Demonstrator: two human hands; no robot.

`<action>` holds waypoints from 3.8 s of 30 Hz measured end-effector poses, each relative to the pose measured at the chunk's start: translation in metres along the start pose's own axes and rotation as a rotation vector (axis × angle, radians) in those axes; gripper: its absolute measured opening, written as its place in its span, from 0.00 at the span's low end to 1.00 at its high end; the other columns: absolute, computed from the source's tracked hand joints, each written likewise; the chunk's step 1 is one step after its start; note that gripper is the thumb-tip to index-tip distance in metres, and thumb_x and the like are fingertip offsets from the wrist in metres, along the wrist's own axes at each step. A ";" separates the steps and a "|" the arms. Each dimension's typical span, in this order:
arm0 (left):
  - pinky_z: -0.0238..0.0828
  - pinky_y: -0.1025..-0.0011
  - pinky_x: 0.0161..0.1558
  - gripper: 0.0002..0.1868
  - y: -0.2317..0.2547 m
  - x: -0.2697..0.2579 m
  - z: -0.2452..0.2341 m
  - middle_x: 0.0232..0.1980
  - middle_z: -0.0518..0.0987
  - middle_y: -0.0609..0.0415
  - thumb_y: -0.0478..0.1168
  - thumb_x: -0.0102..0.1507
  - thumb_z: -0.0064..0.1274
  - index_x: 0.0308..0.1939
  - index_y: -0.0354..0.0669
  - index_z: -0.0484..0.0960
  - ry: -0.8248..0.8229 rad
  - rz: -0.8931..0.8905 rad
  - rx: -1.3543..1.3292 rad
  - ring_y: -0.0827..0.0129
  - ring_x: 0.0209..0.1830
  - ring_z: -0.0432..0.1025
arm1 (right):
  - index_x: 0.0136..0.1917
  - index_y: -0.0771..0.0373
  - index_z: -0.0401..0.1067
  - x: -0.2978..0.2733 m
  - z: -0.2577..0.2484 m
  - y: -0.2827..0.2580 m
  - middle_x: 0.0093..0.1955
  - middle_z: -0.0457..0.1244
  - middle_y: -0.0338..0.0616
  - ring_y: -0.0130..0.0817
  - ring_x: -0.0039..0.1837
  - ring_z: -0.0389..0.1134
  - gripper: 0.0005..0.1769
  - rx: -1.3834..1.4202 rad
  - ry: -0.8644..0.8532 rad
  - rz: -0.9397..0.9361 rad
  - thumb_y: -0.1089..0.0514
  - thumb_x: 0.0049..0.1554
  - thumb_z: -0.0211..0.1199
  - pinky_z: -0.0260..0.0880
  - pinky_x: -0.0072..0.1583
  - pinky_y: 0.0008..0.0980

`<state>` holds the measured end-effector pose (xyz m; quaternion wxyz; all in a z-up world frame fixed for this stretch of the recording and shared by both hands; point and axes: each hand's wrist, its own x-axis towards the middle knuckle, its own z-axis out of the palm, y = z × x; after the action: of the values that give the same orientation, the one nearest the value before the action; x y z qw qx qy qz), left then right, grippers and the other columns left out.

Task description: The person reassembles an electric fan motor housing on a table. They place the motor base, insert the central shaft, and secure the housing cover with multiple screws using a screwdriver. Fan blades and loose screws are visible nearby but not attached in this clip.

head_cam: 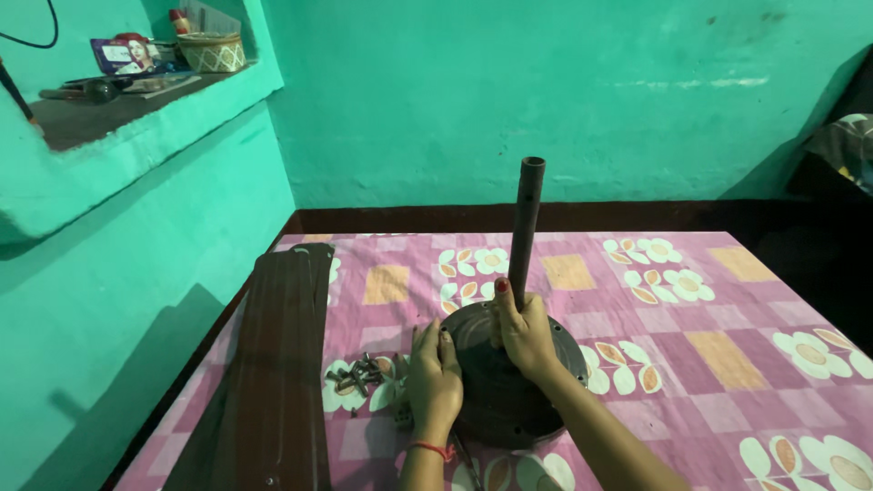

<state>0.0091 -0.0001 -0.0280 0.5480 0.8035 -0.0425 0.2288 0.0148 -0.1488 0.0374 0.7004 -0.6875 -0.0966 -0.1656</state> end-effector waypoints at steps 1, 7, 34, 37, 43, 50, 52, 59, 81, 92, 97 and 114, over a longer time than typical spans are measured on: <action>0.56 0.57 0.70 0.22 0.001 0.000 0.000 0.68 0.73 0.38 0.44 0.70 0.45 0.64 0.36 0.77 0.002 -0.011 -0.002 0.48 0.73 0.63 | 0.30 0.56 0.58 -0.001 -0.001 -0.001 0.24 0.53 0.33 0.22 0.25 0.55 0.32 0.034 -0.006 0.007 0.31 0.62 0.53 0.59 0.30 0.27; 0.66 0.61 0.64 0.23 0.007 -0.002 -0.006 0.63 0.78 0.38 0.48 0.69 0.45 0.61 0.34 0.79 0.040 -0.027 -0.044 0.48 0.65 0.72 | 0.45 0.63 0.71 -0.016 -0.015 -0.024 0.31 0.59 0.38 0.26 0.34 0.59 0.32 -0.222 -0.133 -0.092 0.33 0.67 0.42 0.62 0.39 0.28; 0.77 0.68 0.45 0.11 -0.012 -0.055 -0.126 0.42 0.86 0.46 0.29 0.66 0.48 0.48 0.36 0.83 0.662 -0.052 -0.231 0.64 0.41 0.81 | 0.71 0.71 0.62 -0.129 -0.079 0.040 0.67 0.60 0.65 0.56 0.68 0.62 0.29 -0.614 0.384 -0.190 0.46 0.68 0.47 0.61 0.67 0.47; 0.77 0.67 0.45 0.12 -0.018 -0.054 -0.127 0.43 0.85 0.46 0.29 0.63 0.48 0.47 0.36 0.84 0.677 -0.027 -0.184 0.62 0.41 0.81 | 0.71 0.69 0.63 -0.129 -0.081 0.046 0.64 0.60 0.64 0.54 0.64 0.64 0.28 -0.594 0.413 -0.096 0.47 0.66 0.47 0.64 0.64 0.46; 0.75 0.57 0.42 0.11 -0.011 -0.059 -0.127 0.41 0.84 0.39 0.39 0.66 0.50 0.43 0.38 0.85 0.402 -0.086 0.216 0.47 0.42 0.80 | 0.67 0.71 0.66 -0.130 -0.082 0.044 0.61 0.64 0.63 0.52 0.62 0.66 0.25 -0.607 0.391 -0.140 0.50 0.66 0.48 0.65 0.63 0.45; 0.77 0.59 0.40 0.11 -0.006 -0.061 -0.128 0.36 0.85 0.38 0.43 0.65 0.54 0.39 0.38 0.86 0.354 -0.217 0.200 0.50 0.38 0.82 | 0.67 0.73 0.65 -0.129 -0.083 0.049 0.61 0.62 0.64 0.53 0.62 0.65 0.25 -0.619 0.395 -0.154 0.50 0.68 0.49 0.64 0.64 0.45; 0.78 0.62 0.40 0.08 -0.009 -0.057 -0.132 0.38 0.85 0.40 0.36 0.64 0.52 0.42 0.37 0.85 0.561 -0.047 0.041 0.54 0.38 0.83 | 0.68 0.73 0.64 -0.130 -0.084 0.050 0.63 0.59 0.66 0.55 0.63 0.62 0.25 -0.660 0.404 -0.158 0.50 0.68 0.50 0.62 0.64 0.46; 0.78 0.65 0.45 0.09 -0.022 -0.052 -0.140 0.44 0.83 0.40 0.28 0.62 0.53 0.46 0.33 0.83 0.780 0.135 0.030 0.54 0.42 0.80 | 0.67 0.72 0.64 -0.130 -0.085 0.052 0.64 0.57 0.65 0.55 0.64 0.61 0.23 -0.632 0.395 -0.182 0.51 0.69 0.48 0.62 0.64 0.46; 0.73 0.57 0.55 0.24 -0.009 -0.031 -0.134 0.64 0.75 0.61 0.39 0.58 0.54 0.60 0.59 0.80 -0.063 -0.148 0.733 0.51 0.55 0.74 | 0.68 0.69 0.64 -0.128 -0.081 0.045 0.64 0.59 0.64 0.55 0.64 0.61 0.24 -0.662 0.392 -0.143 0.50 0.67 0.48 0.62 0.64 0.47; 0.76 0.58 0.48 0.08 -0.025 -0.031 -0.136 0.49 0.82 0.55 0.36 0.60 0.51 0.39 0.49 0.85 0.202 0.033 0.501 0.54 0.50 0.76 | 0.68 0.70 0.65 -0.126 -0.082 0.047 0.61 0.61 0.62 0.52 0.62 0.63 0.23 -0.655 0.394 -0.158 0.52 0.67 0.48 0.63 0.64 0.45; 0.74 0.57 0.49 0.09 -0.031 -0.023 -0.133 0.48 0.82 0.56 0.40 0.60 0.54 0.43 0.50 0.85 0.108 0.142 0.564 0.55 0.51 0.74 | 0.67 0.72 0.64 -0.127 -0.081 0.045 0.60 0.62 0.60 0.49 0.61 0.64 0.23 -0.586 0.384 -0.184 0.52 0.67 0.48 0.64 0.62 0.43; 0.76 0.64 0.44 0.16 0.029 -0.055 -0.114 0.42 0.87 0.54 0.43 0.57 0.60 0.50 0.52 0.84 -0.230 0.098 0.347 0.62 0.42 0.81 | 0.67 0.71 0.64 -0.130 -0.078 0.037 0.60 0.61 0.61 0.50 0.61 0.64 0.23 -0.613 0.390 -0.121 0.50 0.68 0.48 0.64 0.62 0.44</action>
<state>-0.0855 0.0808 0.0080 0.3812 0.9036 -0.1036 0.1656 -0.0994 -0.2136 -0.0475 0.4561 -0.8140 0.0521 -0.3560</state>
